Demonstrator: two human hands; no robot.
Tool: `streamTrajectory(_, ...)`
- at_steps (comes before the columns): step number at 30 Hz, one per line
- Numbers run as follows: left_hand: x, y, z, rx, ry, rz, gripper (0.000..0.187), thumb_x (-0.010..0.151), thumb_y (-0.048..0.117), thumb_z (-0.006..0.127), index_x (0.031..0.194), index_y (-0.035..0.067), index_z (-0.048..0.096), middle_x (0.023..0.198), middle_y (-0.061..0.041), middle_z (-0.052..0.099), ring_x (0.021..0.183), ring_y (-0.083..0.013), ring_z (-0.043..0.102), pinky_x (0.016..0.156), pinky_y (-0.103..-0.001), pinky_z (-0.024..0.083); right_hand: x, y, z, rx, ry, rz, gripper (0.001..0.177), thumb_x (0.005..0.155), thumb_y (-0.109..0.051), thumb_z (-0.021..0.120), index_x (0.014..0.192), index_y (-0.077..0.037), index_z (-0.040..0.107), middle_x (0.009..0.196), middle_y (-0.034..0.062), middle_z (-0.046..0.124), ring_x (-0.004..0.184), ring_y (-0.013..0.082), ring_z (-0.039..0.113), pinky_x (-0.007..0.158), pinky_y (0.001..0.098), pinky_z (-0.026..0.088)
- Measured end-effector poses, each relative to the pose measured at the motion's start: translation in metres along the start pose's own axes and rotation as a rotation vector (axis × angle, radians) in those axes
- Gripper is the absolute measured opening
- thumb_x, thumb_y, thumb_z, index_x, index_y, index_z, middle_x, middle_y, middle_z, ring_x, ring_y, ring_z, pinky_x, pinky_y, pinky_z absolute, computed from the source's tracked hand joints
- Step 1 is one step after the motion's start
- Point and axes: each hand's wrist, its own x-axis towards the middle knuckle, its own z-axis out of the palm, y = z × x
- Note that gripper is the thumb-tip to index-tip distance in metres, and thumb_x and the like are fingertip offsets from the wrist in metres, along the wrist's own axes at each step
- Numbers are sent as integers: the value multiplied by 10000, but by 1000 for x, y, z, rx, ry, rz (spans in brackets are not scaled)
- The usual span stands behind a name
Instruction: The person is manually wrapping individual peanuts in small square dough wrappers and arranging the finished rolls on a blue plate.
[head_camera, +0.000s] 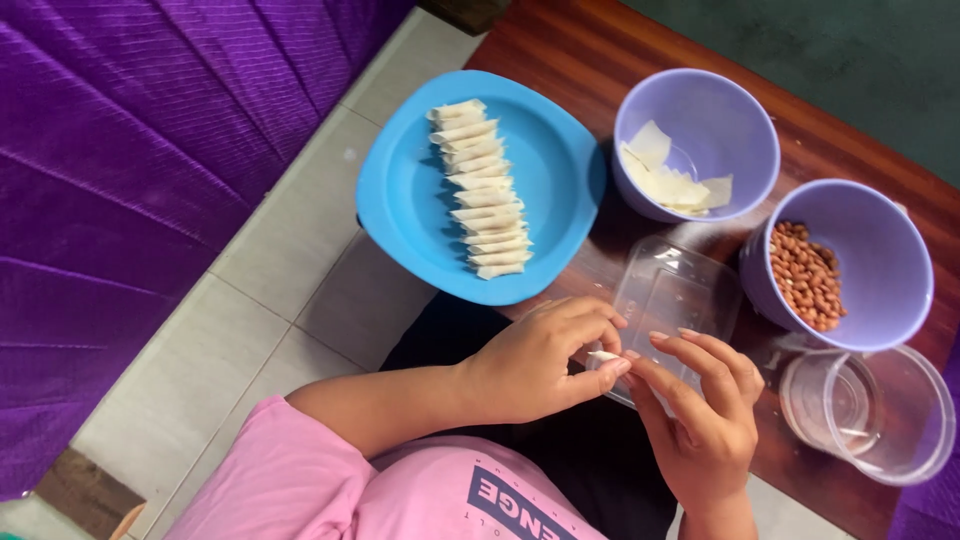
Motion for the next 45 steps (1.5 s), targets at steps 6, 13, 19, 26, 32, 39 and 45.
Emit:
streamTrajectory(6, -18, 2, -35, -79, 157, 98, 64, 980, 124, 676, 1018, 76, 657, 976, -29, 679, 889, -188, 657, 843, -312, 544, 32, -26, 15, 142, -115, 45, 130, 919, -78, 749, 1039, -127, 732, 1180, 61, 674, 1142, 278, 625, 1045, 389, 487)
streamTrajectory(13, -31, -7, -70, -68, 262, 63, 141, 944, 143, 746, 1068, 83, 715, 981, -25, 738, 886, -155, 703, 885, -290, 561, 76, -44, 33, 268, -235, 73, 136, 903, -118, 747, 1037, -140, 742, 1117, 38, 687, 1052, 214, 644, 953, 334, 508)
streamTrajectory(19, -23, -20, -100, -106, 348, 47, 166, 918, 71, 768, 1081, 55, 744, 1044, -104, 756, 991, -205, 745, 934, -295, 613, 123, -46, 50, 315, -312, 85, 135, 899, -158, 761, 1034, -162, 753, 1088, 52, 701, 966, 176, 673, 857, 295, 527)
streamTrajectory(26, 8, -45, -133, 164, 402, 11, 134, 940, 124, 747, 1071, 99, 763, 1016, -34, 760, 950, -153, 726, 928, -305, 497, 178, -32, 81, 360, -365, 76, 121, 935, -140, 747, 1035, -75, 767, 1060, 85, 694, 936, 197, 684, 837, 312, 528)
streamTrajectory(32, 23, -71, -145, 386, 428, -63, 76, 937, 224, 760, 1007, 196, 769, 907, 84, 744, 827, -93, 709, 1020, -385, 331, 195, -18, 113, 383, -410, 201, 97, 945, -142, 752, 1011, -73, 771, 982, 72, 672, 831, 180, 613, 681, 314, 511)
streamTrajectory(39, 27, -94, -139, 519, 421, -132, 75, 929, 224, 777, 1004, 223, 776, 896, 75, 724, 826, -115, 706, 1054, -482, 292, 190, -1, 136, 345, -398, 195, 63, 939, -67, 758, 990, -30, 765, 927, 114, 629, 794, 218, 603, 602, 350, 513)
streamTrajectory(45, 27, -94, -139, 634, 379, -156, 97, 925, 239, 785, 1018, 212, 780, 895, 63, 688, 850, -137, 670, 1041, -515, 285, 188, 0, 138, 315, -394, 200, 100, 920, -104, 769, 1001, -48, 753, 927, 100, 629, 801, 232, 641, 635, 360, 542)
